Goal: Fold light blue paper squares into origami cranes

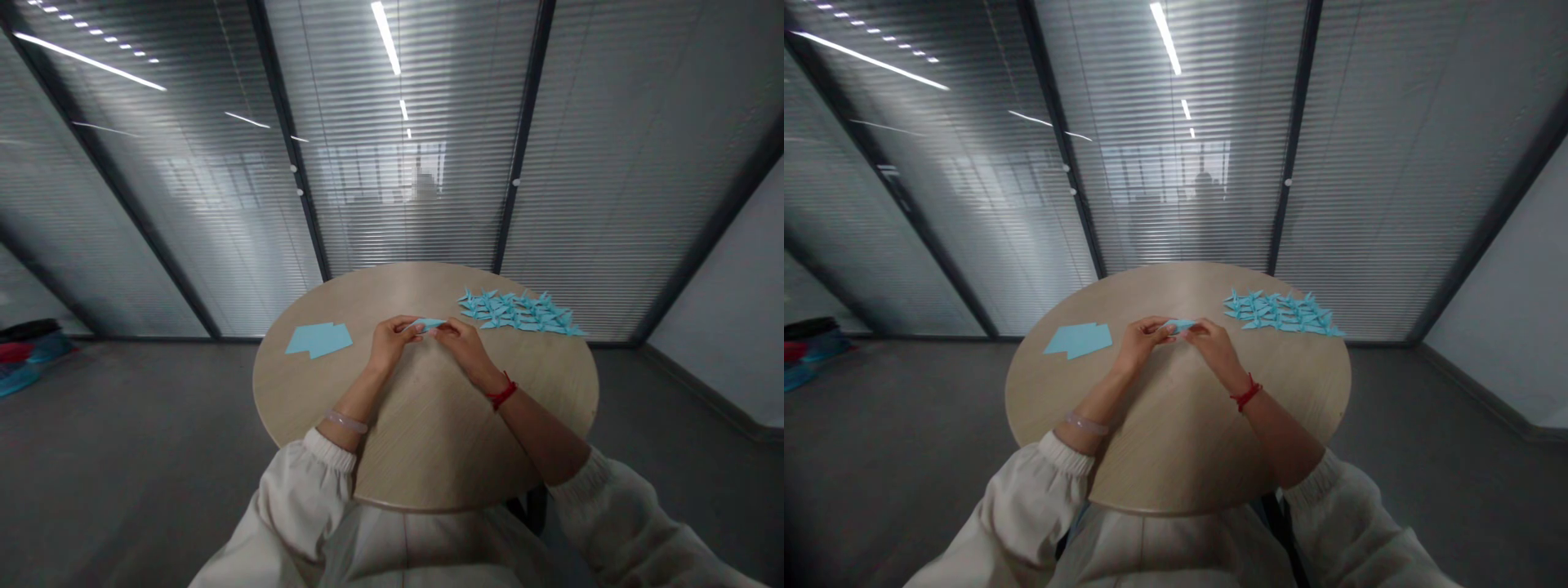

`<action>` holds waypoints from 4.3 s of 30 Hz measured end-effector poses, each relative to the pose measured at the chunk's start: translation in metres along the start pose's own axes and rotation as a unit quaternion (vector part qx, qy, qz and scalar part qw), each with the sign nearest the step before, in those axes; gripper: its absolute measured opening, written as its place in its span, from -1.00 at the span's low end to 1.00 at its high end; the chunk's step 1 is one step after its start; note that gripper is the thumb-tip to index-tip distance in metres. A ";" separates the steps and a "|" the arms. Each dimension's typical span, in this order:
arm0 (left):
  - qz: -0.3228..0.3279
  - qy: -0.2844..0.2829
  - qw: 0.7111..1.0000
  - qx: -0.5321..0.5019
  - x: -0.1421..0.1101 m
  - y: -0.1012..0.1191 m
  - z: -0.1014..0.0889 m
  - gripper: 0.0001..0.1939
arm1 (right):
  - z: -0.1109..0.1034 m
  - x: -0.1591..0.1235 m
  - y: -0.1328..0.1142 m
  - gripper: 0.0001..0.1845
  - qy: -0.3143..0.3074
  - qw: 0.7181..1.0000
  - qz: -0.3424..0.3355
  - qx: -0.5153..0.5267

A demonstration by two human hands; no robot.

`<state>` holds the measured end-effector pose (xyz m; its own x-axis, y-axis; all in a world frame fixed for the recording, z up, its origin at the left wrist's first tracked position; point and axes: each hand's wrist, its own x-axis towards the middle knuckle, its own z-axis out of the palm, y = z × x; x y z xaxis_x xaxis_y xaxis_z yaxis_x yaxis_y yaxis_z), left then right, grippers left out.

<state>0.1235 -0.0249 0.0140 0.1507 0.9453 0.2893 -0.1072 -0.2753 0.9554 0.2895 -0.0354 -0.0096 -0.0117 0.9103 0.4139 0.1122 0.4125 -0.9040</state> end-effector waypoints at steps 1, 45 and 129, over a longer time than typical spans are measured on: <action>0.004 0.000 1.000 0.021 0.000 0.000 -0.001 -0.61 | 0.000 0.000 0.000 -0.62 0.018 1.000 -0.020 -0.011; -0.122 -0.054 0.983 -0.125 -0.010 0.008 0.006 -0.82 | -0.014 -0.002 -0.003 -0.73 -0.018 0.855 -0.372 -0.362; -0.016 -0.045 0.995 0.091 0.002 -0.002 -0.004 -0.60 | -0.009 0.003 0.003 -0.74 0.015 0.973 -0.150 -0.177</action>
<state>0.1198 -0.0221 0.0127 0.2397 0.9367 0.2553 0.0777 -0.2806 0.9567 0.2984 -0.0319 -0.0102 -0.0684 0.7471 0.6612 0.4428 0.6166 -0.6509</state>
